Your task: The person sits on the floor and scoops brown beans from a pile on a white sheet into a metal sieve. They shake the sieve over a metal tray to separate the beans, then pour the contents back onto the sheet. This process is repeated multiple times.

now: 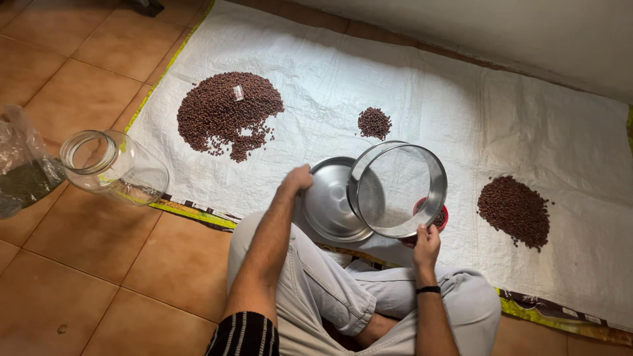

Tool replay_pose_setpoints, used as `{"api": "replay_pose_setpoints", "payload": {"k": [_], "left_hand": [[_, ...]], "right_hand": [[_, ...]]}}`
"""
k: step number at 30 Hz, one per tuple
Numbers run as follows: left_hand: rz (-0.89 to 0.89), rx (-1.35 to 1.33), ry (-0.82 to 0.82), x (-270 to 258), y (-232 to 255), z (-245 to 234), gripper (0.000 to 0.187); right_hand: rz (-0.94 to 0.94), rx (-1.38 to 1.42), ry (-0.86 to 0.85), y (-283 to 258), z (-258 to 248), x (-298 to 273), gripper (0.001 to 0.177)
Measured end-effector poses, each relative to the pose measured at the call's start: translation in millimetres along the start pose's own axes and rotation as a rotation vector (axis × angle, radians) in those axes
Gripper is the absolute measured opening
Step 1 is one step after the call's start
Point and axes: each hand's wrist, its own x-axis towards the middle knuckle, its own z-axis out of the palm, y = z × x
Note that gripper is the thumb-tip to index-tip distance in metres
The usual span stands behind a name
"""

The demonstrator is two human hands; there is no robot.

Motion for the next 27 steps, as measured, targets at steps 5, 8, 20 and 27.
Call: {"api": "replay_pose_setpoints", "payload": {"k": [5, 8, 20, 27], "left_hand": [[0.006, -0.135, -0.155, -15, 17, 2, 0.04], [0.025, -0.437, -0.193, -41, 36, -11, 0.061], [0.149, -0.492, -0.309, -86, 56, -25, 0.088], [0.028, -0.325, -0.13, -96, 62, -37, 0.052]], "right_hand": [[-0.025, -0.02, -0.014, 19, 4, 8, 0.024], [-0.063, -0.011, -0.029, 15, 12, 4, 0.023], [-0.101, 0.044, -0.239, 13, 20, -2, 0.031], [0.042, -0.024, -0.33, 22, 17, 1, 0.047]]}}
